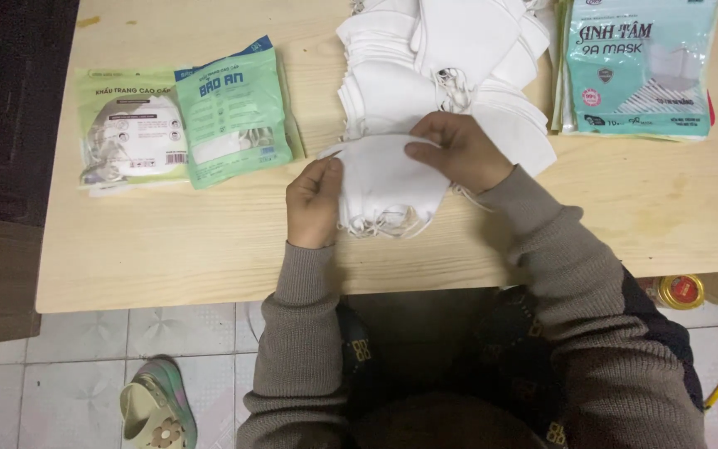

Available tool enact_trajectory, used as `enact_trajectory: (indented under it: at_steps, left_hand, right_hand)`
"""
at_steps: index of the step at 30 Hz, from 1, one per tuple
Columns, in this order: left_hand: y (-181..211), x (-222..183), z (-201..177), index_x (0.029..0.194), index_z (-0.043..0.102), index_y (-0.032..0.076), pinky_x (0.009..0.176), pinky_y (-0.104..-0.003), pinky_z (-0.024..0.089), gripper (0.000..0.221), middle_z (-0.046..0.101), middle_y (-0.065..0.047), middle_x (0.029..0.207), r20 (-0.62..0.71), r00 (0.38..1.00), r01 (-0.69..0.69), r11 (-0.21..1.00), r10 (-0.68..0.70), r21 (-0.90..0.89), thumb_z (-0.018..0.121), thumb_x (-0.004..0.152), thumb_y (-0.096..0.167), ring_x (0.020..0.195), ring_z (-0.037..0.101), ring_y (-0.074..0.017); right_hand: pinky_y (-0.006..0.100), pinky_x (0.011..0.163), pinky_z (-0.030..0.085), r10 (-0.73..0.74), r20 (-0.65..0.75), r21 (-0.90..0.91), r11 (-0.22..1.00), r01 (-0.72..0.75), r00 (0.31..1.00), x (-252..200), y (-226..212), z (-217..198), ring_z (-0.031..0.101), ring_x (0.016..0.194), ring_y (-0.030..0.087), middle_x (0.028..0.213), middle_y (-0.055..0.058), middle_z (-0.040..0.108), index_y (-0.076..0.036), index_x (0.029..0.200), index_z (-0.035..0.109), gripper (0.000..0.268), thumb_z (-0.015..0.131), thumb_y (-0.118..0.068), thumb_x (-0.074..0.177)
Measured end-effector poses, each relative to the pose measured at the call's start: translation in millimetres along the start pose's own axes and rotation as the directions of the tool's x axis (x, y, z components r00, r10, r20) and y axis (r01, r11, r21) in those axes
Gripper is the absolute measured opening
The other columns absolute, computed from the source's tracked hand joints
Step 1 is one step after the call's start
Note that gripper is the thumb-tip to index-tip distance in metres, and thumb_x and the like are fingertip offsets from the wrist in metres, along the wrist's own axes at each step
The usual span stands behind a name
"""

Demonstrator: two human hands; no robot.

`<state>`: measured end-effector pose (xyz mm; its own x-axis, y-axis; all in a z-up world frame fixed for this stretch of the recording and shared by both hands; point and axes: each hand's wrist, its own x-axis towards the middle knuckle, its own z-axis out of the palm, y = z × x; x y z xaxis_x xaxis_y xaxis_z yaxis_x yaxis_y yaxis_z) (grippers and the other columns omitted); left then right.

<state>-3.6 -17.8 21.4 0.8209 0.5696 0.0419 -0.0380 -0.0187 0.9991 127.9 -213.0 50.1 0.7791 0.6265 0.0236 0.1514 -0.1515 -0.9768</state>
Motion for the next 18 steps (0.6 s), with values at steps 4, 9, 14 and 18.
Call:
enact_trajectory:
  at_steps: [4, 9, 14, 18]
  left_hand:
    - [2, 0, 2, 0.111, 0.076, 0.003, 0.096, -0.036, 0.053, 0.022, 0.068, -0.007, 0.099, -0.008, 1.000, 0.028, 0.999, -0.028, -0.041, 0.061, 0.103, 0.017, 0.102, 0.059, -0.0134]
    - [-8, 4, -1, 0.110, 0.076, 0.002, 0.095, -0.038, 0.053, 0.022, 0.069, -0.011, 0.100, 0.026, 1.000, 0.009, 1.000, -0.008, -0.008, 0.064, 0.103, 0.020, 0.104, 0.061, -0.0149]
    - [-14, 6, 0, 0.108, 0.076, 0.001, 0.097, -0.040, 0.052, 0.019, 0.069, -0.015, 0.103, 0.011, 0.998, -0.056, 0.998, 0.056, 0.010, 0.067, 0.101, 0.015, 0.107, 0.061, -0.0184]
    - [-4, 4, -3, 0.107, 0.077, 0.002, 0.097, -0.041, 0.052, 0.018, 0.069, -0.015, 0.104, -0.025, 0.994, -0.104, 0.992, 0.106, 0.077, 0.066, 0.101, 0.014, 0.110, 0.064, -0.0212]
  right_hand:
    - [0.023, 0.050, 0.051, 0.030, 0.025, 0.032, 0.999, -0.031, 0.999, 11, 25, 6, 0.062, 0.061, 0.013, 0.078, 0.006, 0.065, 0.000, 0.109, 0.068, 0.021, 0.077, -0.012, 0.095]
    - [0.019, 0.029, 0.045, 0.027, 0.019, 0.102, 0.994, -0.029, 0.999, 10, 32, 18, 0.057, 0.043, 0.010, 0.070, 0.001, 0.052, 0.004, 0.106, 0.068, 0.020, 0.076, -0.010, 0.092]
    - [0.026, 0.041, 0.048, -0.072, -0.072, -0.077, 0.995, 0.066, 0.995, 17, 47, 17, 0.063, 0.057, 0.016, 0.074, 0.007, 0.062, -0.002, 0.106, 0.071, 0.013, 0.073, -0.009, 0.095]
    - [0.048, 0.093, 0.051, -0.398, -0.136, -0.787, 0.600, 0.145, 0.907, 23, 32, 4, 0.067, 0.109, 0.039, 0.107, 0.016, 0.070, -0.004, 0.117, 0.071, 0.024, 0.072, -0.018, 0.098]
